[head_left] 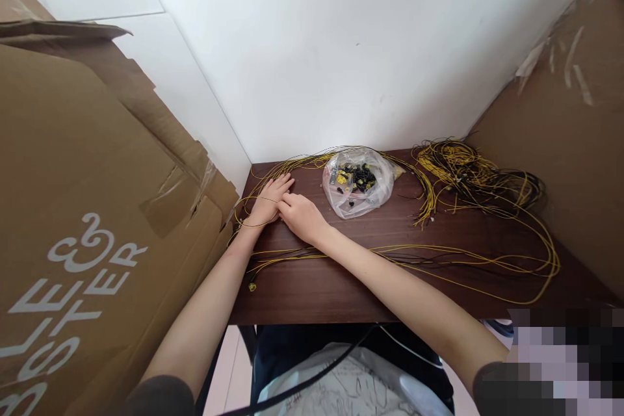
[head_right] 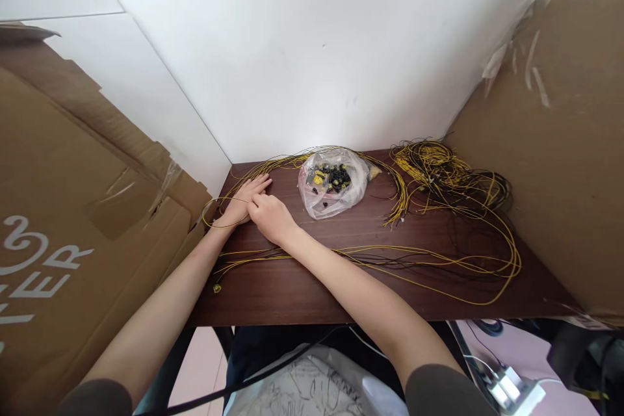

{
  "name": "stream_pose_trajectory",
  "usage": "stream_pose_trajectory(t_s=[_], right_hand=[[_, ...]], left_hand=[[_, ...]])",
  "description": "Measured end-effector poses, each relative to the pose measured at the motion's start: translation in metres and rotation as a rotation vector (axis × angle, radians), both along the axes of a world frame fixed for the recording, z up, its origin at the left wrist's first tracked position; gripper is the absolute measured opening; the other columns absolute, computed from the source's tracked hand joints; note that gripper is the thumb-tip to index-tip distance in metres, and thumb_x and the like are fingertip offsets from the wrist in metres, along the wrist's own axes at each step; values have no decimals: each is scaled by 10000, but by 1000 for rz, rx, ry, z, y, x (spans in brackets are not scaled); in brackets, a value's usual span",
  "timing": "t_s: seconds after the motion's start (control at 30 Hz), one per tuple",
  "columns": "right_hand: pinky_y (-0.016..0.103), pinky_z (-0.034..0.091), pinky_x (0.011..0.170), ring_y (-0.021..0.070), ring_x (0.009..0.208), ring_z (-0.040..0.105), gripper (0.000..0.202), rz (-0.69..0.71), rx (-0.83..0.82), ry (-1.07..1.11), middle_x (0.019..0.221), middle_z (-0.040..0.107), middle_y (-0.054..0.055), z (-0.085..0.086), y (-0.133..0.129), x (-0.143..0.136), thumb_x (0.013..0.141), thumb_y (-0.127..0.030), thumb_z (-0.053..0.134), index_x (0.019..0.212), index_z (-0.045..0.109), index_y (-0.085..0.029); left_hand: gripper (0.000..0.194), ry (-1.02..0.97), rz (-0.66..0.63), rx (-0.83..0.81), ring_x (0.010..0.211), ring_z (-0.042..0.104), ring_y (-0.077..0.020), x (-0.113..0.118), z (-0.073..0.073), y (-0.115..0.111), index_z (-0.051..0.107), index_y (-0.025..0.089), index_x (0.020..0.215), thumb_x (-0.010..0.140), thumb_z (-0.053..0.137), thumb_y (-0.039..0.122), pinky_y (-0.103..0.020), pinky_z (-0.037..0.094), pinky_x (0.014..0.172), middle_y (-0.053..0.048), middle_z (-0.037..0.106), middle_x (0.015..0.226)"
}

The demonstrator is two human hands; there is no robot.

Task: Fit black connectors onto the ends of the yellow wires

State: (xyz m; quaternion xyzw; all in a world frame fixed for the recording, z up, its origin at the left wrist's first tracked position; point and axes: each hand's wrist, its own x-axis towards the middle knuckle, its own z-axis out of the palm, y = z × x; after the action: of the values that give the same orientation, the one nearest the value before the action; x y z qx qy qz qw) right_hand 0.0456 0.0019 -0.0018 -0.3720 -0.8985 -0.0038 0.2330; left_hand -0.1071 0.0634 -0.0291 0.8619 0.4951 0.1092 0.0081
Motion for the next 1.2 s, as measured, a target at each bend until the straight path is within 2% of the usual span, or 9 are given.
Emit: stream_pose_trajectory(t_s=[0.17,0.43,0.53,0.67,0.8,0.9,1.0,1.2], right_hand=[[318,381,741,210,866,505,200,5,71,-59,905,576,109,-4,5,-5,913,-123,407,898,607,-110],[293,370,755,195,907,531,158,-18,-42,59,924,604,90,3,1,3,908,-170,456,880,605,-126],[277,387,773,180,893,556,107,-3,-136,253,940,622,73,10,-6,11,883,-173,506,872,607,-138],[254,415,793,158,848,588,70,30,-297,645,873,647,45,26,-19,29,845,-191,560,815,611,-153],[291,453,819,173,867,623,119,76,-533,979,876,669,50,46,-38,55,815,-283,597,804,607,-165],[320,484,826,184,880,645,133,105,-674,1180,860,679,52,57,-55,78,789,-297,628,793,600,-167],[338,516,802,176,846,656,99,70,-636,1320,833,674,36,64,-68,102,784,-271,639,794,610,-177],[314,533,789,143,815,654,18,14,-380,1650,779,636,1,74,-78,156,771,-225,655,760,660,-211]], left_hand=[[476,15,-8,-17,1374,211,-164,0,1,-1,378,146,1362,910,286,267,-380,164,1125,-87,287,1472],[485,41,38,-65,1373,216,-162,5,8,-3,374,165,1361,884,316,224,-385,158,1128,-80,274,1477],[474,41,44,-67,1371,220,-165,8,12,-6,387,152,1352,890,302,219,-388,162,1127,-85,287,1470],[466,34,49,-64,1369,227,-177,10,17,-10,400,124,1341,900,287,222,-391,165,1128,-99,299,1464],[462,21,61,-41,1364,241,-175,11,14,-9,396,135,1348,916,255,224,-404,183,1126,-92,301,1464],[459,9,66,-20,1366,236,-170,10,9,-6,398,155,1349,929,231,235,-409,190,1126,-70,301,1466],[461,5,60,-17,1367,232,-172,9,6,-4,403,146,1347,932,226,244,-406,187,1129,-68,307,1464],[470,1,57,-11,1364,242,-181,9,6,-5,415,108,1337,934,215,246,-391,184,1133,-85,313,1459]])
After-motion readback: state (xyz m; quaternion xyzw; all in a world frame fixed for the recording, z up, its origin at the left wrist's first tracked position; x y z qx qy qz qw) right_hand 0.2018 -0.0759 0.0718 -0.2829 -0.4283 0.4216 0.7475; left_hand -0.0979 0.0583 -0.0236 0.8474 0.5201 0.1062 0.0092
